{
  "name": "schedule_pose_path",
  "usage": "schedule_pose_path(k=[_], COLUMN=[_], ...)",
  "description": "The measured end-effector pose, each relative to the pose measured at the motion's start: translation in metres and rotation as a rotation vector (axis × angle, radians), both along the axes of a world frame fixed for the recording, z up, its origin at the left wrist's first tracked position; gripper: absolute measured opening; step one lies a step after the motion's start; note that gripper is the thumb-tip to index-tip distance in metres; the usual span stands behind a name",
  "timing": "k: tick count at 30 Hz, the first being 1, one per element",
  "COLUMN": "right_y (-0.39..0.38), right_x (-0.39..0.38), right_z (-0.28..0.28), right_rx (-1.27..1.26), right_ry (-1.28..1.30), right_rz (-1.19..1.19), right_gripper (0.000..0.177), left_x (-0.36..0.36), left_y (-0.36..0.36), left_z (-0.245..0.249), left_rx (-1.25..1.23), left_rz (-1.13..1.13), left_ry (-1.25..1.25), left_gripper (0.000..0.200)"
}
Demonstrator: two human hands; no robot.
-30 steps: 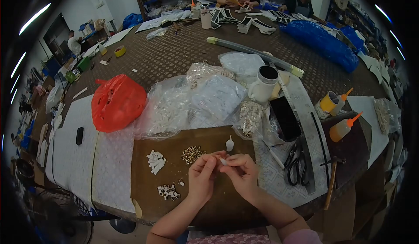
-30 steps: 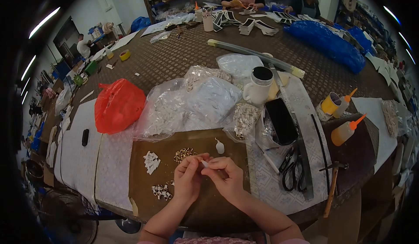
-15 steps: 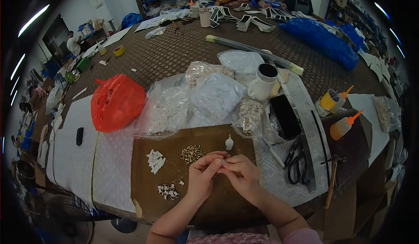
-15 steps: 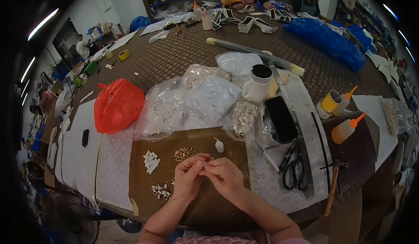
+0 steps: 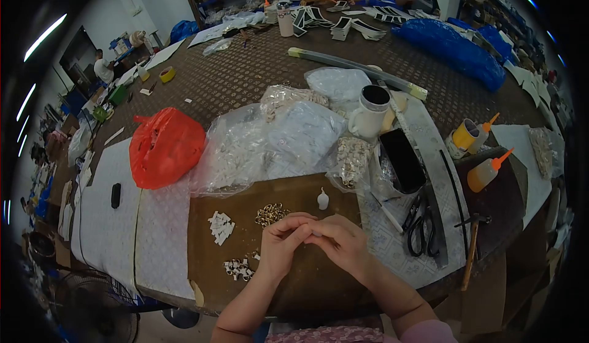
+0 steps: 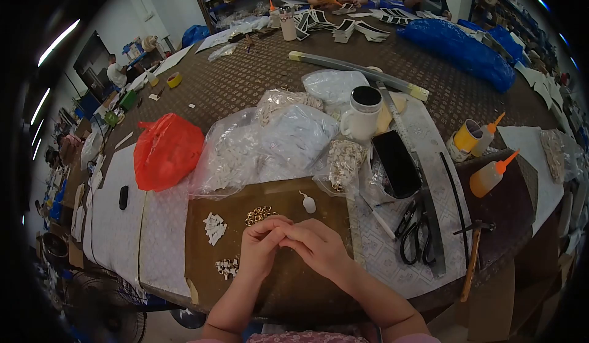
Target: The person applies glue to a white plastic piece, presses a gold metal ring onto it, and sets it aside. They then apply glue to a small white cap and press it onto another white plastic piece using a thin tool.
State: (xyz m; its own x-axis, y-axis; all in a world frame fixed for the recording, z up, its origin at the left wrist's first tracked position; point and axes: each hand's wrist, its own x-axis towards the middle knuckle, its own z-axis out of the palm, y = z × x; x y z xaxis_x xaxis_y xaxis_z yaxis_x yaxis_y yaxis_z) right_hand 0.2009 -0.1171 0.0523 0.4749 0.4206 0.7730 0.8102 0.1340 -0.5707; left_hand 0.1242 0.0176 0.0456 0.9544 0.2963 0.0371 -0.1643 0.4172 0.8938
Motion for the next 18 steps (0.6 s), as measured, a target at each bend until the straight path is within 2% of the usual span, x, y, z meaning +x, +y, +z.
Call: schedule_pose_path(k=[12, 15, 18], right_y=[-0.001, -0.001, -0.002], right_x=[-0.006, -0.007, -0.004], right_z=[-0.003, -0.002, -0.002], right_rx=[0.031, 0.067, 0.073], right_ry=[0.109, 0.127, 0.137], right_rz=[-0.017, -0.056, -0.091], right_gripper=[0.03, 0.029, 0.028], left_x=[0.001, 0.002, 0.007], left_y=[0.003, 0.001, -0.005], left_z=[0.002, 0.009, 0.013], left_rx=[-0.018, 0.066, 0.289], left_rz=[-0.099, -0.114, -0.06], left_ry=[0.035, 0.024, -0.147], left_gripper=[0.017, 0.019, 0.026])
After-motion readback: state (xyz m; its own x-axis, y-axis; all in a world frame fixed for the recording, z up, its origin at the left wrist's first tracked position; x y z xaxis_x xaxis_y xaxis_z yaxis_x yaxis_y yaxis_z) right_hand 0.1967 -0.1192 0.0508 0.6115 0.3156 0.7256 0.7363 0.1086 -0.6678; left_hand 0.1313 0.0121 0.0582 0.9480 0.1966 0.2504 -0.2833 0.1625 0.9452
